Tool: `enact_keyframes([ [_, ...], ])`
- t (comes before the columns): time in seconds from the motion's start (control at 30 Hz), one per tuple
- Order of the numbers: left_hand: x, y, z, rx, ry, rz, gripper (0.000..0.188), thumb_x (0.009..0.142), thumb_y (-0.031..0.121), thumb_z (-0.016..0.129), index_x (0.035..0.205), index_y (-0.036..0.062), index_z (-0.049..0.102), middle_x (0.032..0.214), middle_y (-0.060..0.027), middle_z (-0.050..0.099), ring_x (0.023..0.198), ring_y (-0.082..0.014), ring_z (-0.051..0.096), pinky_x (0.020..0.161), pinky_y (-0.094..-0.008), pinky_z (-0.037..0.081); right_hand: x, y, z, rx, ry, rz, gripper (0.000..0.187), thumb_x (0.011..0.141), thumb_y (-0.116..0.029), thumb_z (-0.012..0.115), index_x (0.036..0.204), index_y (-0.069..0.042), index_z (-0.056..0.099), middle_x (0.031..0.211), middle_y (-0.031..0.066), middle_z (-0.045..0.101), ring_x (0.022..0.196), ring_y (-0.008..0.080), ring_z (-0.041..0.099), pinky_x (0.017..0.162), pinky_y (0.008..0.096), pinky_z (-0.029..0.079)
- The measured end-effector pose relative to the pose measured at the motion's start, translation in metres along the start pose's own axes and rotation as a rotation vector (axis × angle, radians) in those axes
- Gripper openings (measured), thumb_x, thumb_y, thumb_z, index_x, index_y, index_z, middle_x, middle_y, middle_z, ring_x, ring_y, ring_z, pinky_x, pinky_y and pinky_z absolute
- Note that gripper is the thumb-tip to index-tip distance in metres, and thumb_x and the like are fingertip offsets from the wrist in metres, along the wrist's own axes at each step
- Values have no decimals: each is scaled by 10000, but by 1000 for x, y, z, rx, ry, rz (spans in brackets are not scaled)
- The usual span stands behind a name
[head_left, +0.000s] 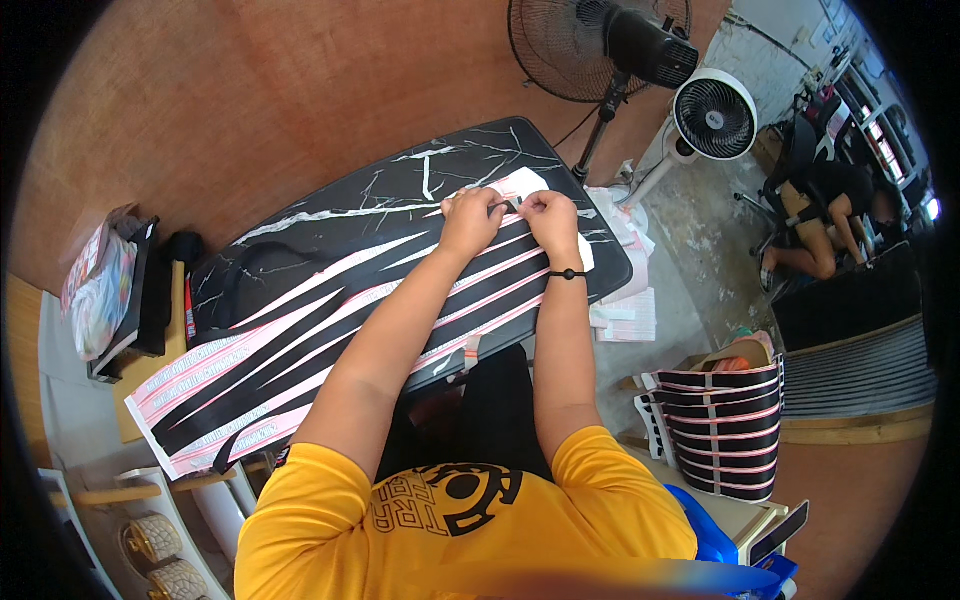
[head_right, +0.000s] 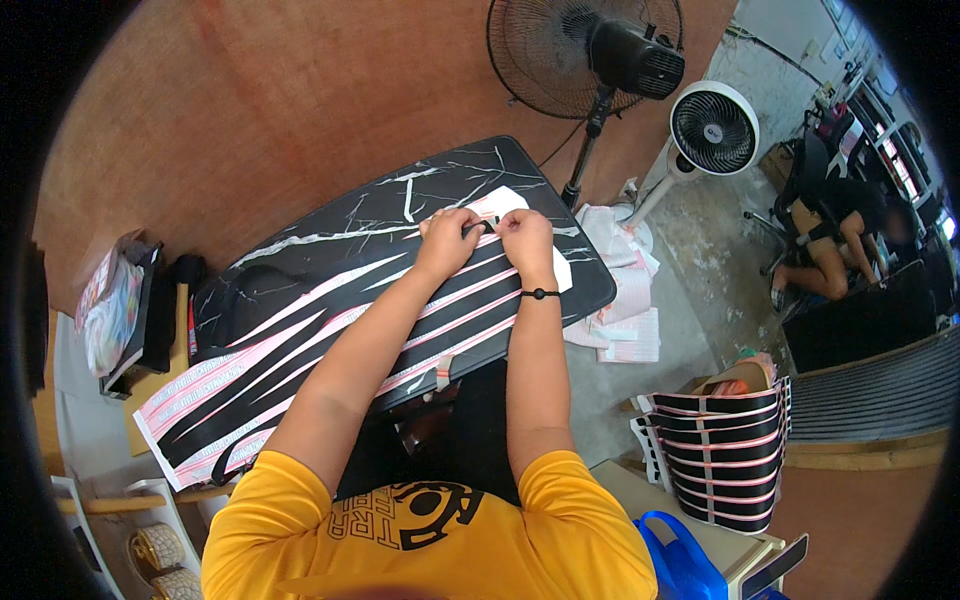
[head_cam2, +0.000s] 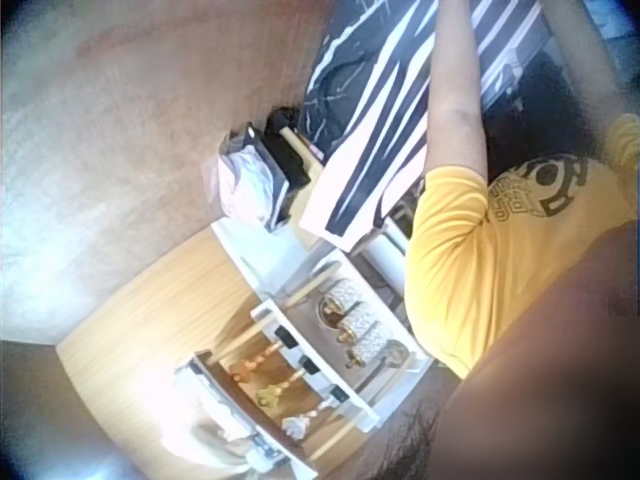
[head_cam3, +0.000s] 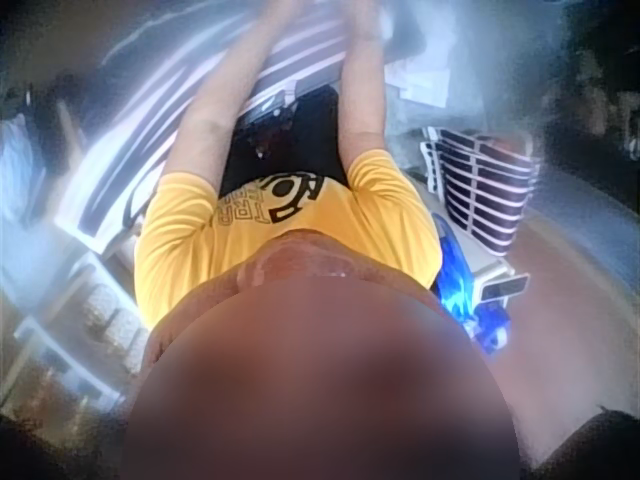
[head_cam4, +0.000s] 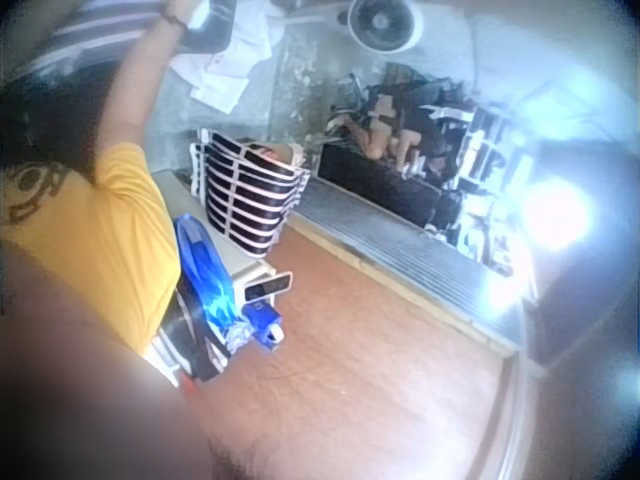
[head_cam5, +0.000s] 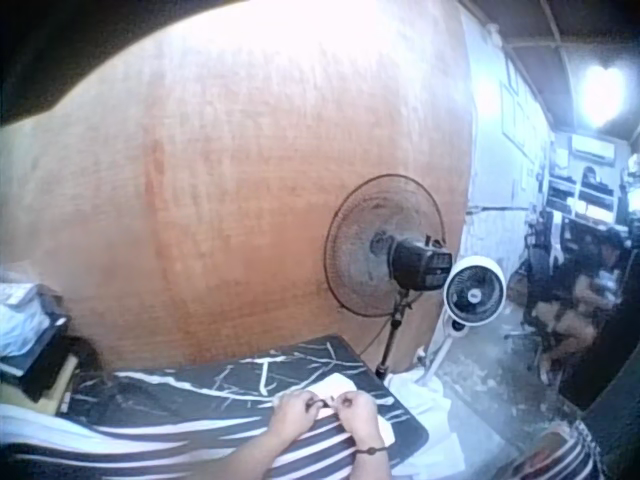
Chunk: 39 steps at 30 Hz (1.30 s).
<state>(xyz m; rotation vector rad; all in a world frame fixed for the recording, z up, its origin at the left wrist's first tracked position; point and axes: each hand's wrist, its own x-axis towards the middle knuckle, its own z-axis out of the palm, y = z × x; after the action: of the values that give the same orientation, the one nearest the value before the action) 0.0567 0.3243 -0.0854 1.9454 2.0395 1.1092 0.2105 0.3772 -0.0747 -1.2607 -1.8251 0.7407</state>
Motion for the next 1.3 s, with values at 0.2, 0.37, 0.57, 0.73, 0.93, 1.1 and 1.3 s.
enact_keyframes([
  [0.2,3,-1,1,-6,-37,-29,154,830,202,689,951,112,661,903,-65,682,973,-286,605,861,-455,364,4,12,0,139,101,71,102,753,-42,719,843,-10,683,776,166,673,718,280,666,675,368,515],
  [0.37,-1,6,-5,-16,66,32,336,820,152,698,1128,141,562,1012,-71,601,1065,-291,555,886,-455,348,4,16,-1,35,2,-45,97,835,-42,683,922,-14,651,740,26,657,689,111,615,631,250,478],
  [0.57,-5,10,-12,-12,-170,213,325,842,447,673,1040,190,692,1123,-53,520,1143,-277,474,999,-493,275,2,15,-3,444,-70,150,169,849,-37,675,1010,-18,628,768,42,667,697,104,615,645,242,473],
  [0.73,-8,9,-10,42,-171,374,526,752,586,710,1109,202,663,1145,-61,518,1173,-301,462,1043,-500,255,6,18,-8,660,-97,187,180,863,-27,649,1040,-24,619,812,21,649,719,90,592,635,228,450],
  [0.93,-14,34,-17,146,-293,403,372,763,330,754,1088,184,650,1137,-69,551,1111,-279,510,936,-467,349,10,20,-17,808,-141,224,174,861,-22,612,1035,-19,623,944,50,653,841,124,613,737,242,469],
  [1.1,-71,82,-2,239,-460,125,570,975,382,481,1465,109,379,1537,-156,328,1418,-386,304,1125,-629,215,14,22,-22,822,-280,234,209,885,-58,527,1068,-24,621,987,40,640,859,137,600,765,258,463],
  [1.3,-105,78,-2,356,-388,54,563,1020,409,356,1522,161,309,1606,-82,232,1481,-388,163,1127,-687,110,15,25,-21,814,-282,234,220,916,-41,474,1083,5,610,1014,86,645,899,160,604,806,269,484],
])
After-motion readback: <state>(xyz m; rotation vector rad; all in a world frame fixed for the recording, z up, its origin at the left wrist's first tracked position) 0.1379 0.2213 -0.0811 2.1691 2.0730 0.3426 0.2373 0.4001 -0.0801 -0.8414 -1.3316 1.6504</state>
